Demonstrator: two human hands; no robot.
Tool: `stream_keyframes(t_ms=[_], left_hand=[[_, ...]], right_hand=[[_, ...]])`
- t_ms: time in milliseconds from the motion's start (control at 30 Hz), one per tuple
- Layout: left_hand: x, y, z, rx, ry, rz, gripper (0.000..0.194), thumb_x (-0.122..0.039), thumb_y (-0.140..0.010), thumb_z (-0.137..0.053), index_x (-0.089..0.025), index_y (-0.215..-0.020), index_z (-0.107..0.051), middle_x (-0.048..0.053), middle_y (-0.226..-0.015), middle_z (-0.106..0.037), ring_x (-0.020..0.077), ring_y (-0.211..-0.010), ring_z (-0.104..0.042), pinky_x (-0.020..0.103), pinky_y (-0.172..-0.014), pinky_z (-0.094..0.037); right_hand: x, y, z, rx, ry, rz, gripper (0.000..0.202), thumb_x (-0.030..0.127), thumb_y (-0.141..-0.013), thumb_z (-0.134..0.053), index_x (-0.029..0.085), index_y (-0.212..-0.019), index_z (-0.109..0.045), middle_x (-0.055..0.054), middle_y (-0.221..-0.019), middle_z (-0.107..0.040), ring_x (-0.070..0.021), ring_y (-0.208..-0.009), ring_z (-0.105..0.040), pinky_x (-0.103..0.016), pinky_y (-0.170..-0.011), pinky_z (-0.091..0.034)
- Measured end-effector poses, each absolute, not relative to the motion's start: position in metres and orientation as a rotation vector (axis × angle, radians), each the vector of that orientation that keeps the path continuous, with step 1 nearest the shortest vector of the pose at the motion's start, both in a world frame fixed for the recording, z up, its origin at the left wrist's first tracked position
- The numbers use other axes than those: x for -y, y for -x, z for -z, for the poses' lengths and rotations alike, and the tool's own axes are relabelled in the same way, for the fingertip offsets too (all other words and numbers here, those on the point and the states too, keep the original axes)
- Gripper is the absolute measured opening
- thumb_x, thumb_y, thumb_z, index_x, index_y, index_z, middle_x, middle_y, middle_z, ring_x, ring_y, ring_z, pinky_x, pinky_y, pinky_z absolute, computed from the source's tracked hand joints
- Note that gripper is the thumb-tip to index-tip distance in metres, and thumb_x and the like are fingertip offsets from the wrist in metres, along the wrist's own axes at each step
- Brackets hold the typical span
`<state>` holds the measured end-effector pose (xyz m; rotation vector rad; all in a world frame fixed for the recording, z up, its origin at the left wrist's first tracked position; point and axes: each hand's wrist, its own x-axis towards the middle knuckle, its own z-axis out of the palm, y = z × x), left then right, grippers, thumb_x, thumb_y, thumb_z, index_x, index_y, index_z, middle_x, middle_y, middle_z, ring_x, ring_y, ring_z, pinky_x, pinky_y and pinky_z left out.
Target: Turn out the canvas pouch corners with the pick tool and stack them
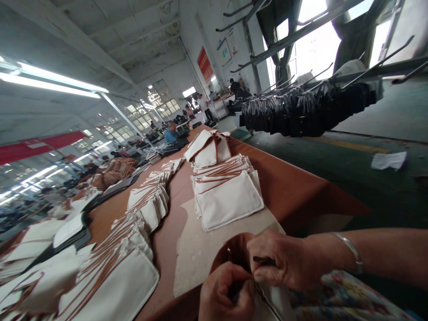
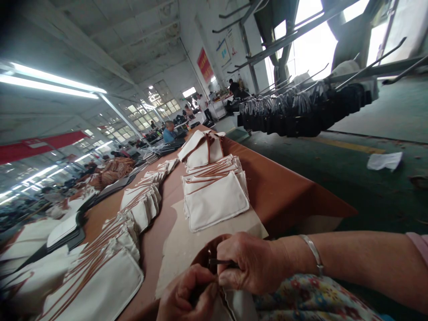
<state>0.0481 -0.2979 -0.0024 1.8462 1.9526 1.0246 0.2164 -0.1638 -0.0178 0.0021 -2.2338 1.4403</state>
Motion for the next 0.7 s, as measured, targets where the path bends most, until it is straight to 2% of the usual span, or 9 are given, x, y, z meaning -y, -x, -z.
stream_keyframes(t_ms=[67, 167, 233, 300, 367, 433, 500, 600, 700], left_hand=[[0.296, -0.049, 0.005, -1.947, -1.819, -1.043, 0.013, -0.019, -0.078, -0.060, -0.021, -0.066, -0.067, -0.003, -0.058, -0.064, 0.0104, -0.053, -0.057, 0.018, -0.053, -0.041], [0.294, -0.051, 0.009, -1.922, -1.835, -1.072, 0.012, -0.023, -0.081, -0.061, -0.021, -0.071, -0.068, -0.002, -0.061, -0.066, 0.0108, -0.053, -0.058, 0.018, -0.053, -0.042], [0.294, -0.050, 0.012, -1.904, -1.866, -1.086, 0.012, -0.024, -0.082, -0.063, -0.020, -0.071, -0.067, -0.002, -0.060, -0.065, 0.0104, -0.053, -0.057, 0.018, -0.052, -0.041], [0.297, -0.047, 0.014, -1.881, -1.867, -1.093, 0.011, -0.025, -0.081, -0.066, -0.021, -0.071, -0.064, -0.003, -0.060, -0.063, 0.0101, -0.052, -0.054, 0.018, -0.050, -0.039], [0.301, -0.042, 0.017, -1.846, -1.814, -1.121, 0.009, -0.027, -0.078, -0.069, -0.021, -0.081, -0.063, -0.003, -0.064, -0.063, 0.0112, -0.054, -0.056, 0.019, -0.052, -0.042], [0.305, -0.038, 0.020, -1.829, -1.777, -1.190, 0.022, -0.029, -0.076, -0.072, -0.023, -0.093, -0.060, -0.002, -0.071, -0.064, 0.0129, -0.059, -0.058, 0.020, -0.055, -0.047], [0.307, -0.037, 0.022, -1.816, -1.857, -1.294, 0.025, -0.029, -0.079, -0.071, -0.024, -0.101, -0.059, 0.001, -0.083, -0.064, 0.0151, -0.068, -0.062, 0.022, -0.063, -0.051], [0.307, -0.039, 0.026, -1.774, -2.089, -1.381, 0.008, -0.024, -0.088, -0.062, -0.025, -0.096, -0.063, 0.005, -0.095, -0.060, 0.0149, -0.080, -0.064, 0.021, -0.070, -0.052], [0.307, -0.043, 0.030, -1.772, -2.162, -1.338, 0.010, -0.020, -0.090, -0.056, -0.024, -0.090, -0.065, 0.004, -0.095, -0.055, 0.0122, -0.077, -0.062, 0.019, -0.069, -0.050]], right_hand=[[0.161, -0.217, 0.020, 2.218, 0.004, -1.500, 0.011, 0.021, -0.083, -0.059, 0.013, -0.077, -0.059, 0.001, -0.072, -0.051, -0.0106, -0.064, -0.045, -0.022, -0.058, -0.037], [0.156, -0.215, 0.015, 2.195, 0.031, -1.842, 0.025, 0.032, -0.091, -0.057, 0.012, -0.077, -0.060, 0.004, -0.065, -0.043, -0.0082, -0.059, -0.037, -0.019, -0.053, -0.032], [0.155, -0.213, 0.012, 2.171, 0.065, -1.992, 0.028, 0.035, -0.087, -0.063, 0.010, -0.073, -0.062, 0.005, -0.061, -0.040, -0.0072, -0.057, -0.035, -0.019, -0.051, -0.030], [0.156, -0.210, 0.012, 2.125, 0.156, -2.054, 0.024, 0.031, -0.080, -0.070, 0.009, -0.071, -0.066, 0.006, -0.057, -0.042, -0.0064, -0.055, -0.035, -0.018, -0.049, -0.029], [0.158, -0.209, 0.013, 2.058, 0.281, -2.105, 0.020, 0.027, -0.076, -0.071, 0.008, -0.072, -0.070, 0.006, -0.055, -0.045, -0.0054, -0.051, -0.034, -0.017, -0.045, -0.028], [0.159, -0.210, 0.015, 2.008, 0.387, -2.159, 0.019, 0.027, -0.077, -0.072, 0.008, -0.075, -0.072, 0.005, -0.053, -0.048, -0.0041, -0.046, -0.033, -0.016, -0.041, -0.026], [0.160, -0.213, 0.015, 1.989, 0.450, -2.216, 0.021, 0.029, -0.078, -0.072, 0.009, -0.079, -0.072, 0.006, -0.052, -0.048, -0.0036, -0.040, -0.034, -0.015, -0.037, -0.025], [0.158, -0.217, 0.016, 1.998, 0.490, -2.276, 0.024, 0.034, -0.080, -0.071, 0.010, -0.083, -0.071, 0.006, -0.051, -0.049, -0.0047, -0.036, -0.037, -0.015, -0.032, -0.027], [0.158, -0.217, 0.018, 2.017, 0.508, -2.275, 0.024, 0.034, -0.081, -0.070, 0.010, -0.084, -0.070, 0.006, -0.053, -0.050, -0.0049, -0.036, -0.036, -0.016, -0.033, -0.028]])
